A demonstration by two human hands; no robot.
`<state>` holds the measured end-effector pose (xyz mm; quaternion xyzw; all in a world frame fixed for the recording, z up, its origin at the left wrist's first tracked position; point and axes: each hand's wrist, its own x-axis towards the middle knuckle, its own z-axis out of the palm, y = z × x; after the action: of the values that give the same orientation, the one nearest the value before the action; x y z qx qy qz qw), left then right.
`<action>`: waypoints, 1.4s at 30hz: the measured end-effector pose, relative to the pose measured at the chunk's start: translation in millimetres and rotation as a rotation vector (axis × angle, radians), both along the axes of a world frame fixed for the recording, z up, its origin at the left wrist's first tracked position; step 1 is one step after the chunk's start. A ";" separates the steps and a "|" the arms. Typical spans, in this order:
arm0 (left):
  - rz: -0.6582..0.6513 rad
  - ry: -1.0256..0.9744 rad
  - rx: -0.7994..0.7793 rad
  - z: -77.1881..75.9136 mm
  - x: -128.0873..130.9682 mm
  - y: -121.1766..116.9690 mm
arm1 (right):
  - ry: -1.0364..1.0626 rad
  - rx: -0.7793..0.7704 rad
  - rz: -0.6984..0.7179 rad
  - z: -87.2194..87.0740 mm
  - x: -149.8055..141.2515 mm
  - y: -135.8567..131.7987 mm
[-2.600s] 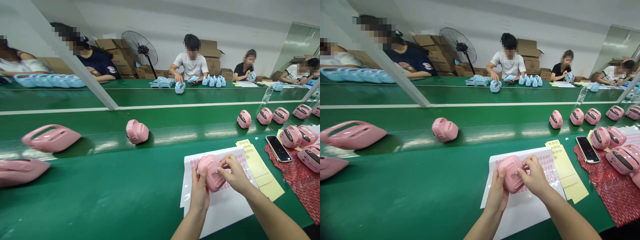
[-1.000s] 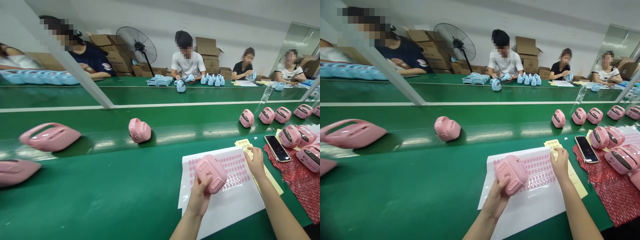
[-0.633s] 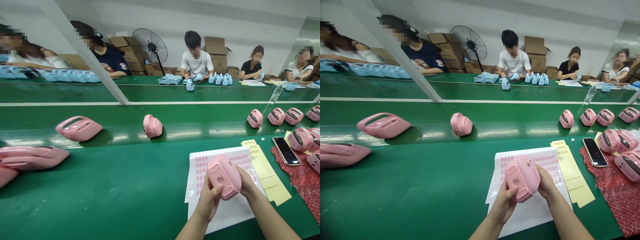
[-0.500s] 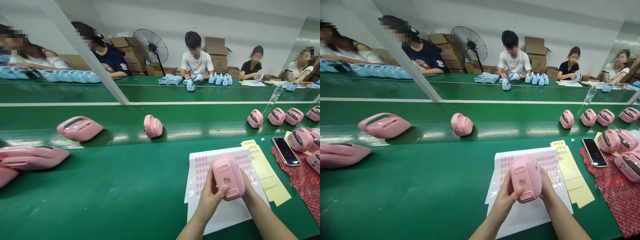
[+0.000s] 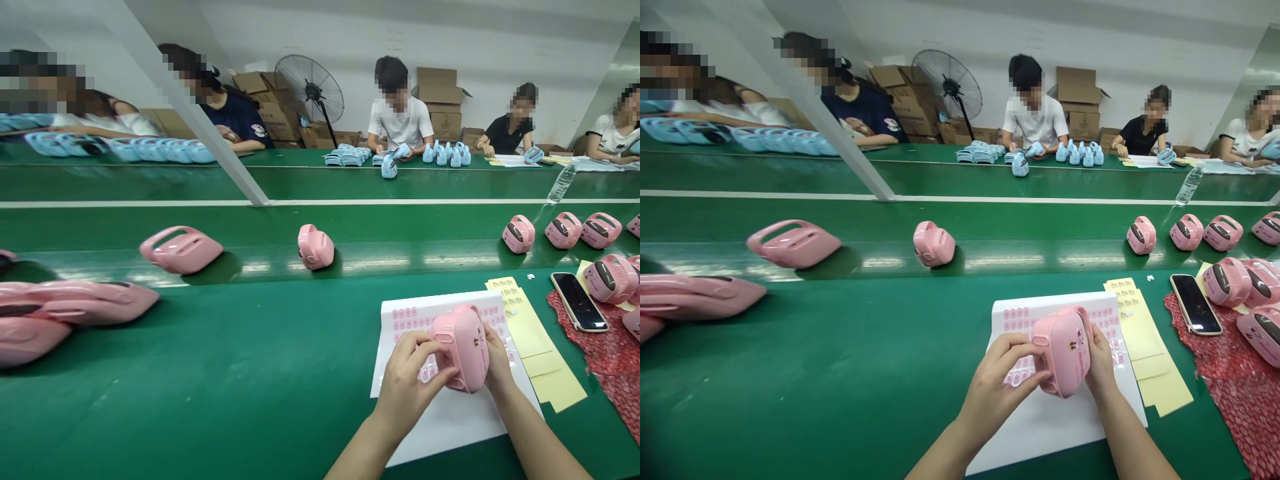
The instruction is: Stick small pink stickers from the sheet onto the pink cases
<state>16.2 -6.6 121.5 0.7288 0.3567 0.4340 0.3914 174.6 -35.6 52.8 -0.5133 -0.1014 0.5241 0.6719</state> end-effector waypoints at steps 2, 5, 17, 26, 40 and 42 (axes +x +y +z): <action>0.011 0.018 0.029 -1.2 -0.4 -0.3 | -0.001 0.004 -0.010 -1.5 -0.4 -0.2; 0.010 0.025 0.022 -2.1 -1.1 0.1 | -0.015 0.006 -0.019 -1.1 -0.5 -0.5; -0.069 0.145 0.426 -7.0 -2.5 3.5 | -0.066 0.015 -0.058 -8.0 1.0 -1.6; 0.034 0.144 0.572 -12.4 -2.5 -0.8 | -0.042 0.017 -0.064 -5.3 -1.3 -3.3; -0.013 0.097 0.488 -11.8 -5.7 -2.0 | -0.117 0.002 -0.101 -21.4 -1.3 -9.4; -0.021 0.090 0.468 -11.0 -6.2 -1.1 | -0.124 -0.004 -0.091 -22.4 -0.9 -9.6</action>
<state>9.9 -7.7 110.4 0.8219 0.2560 0.4680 0.1998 173.6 -45.2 30.5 -0.5501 -0.1182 0.4605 0.6866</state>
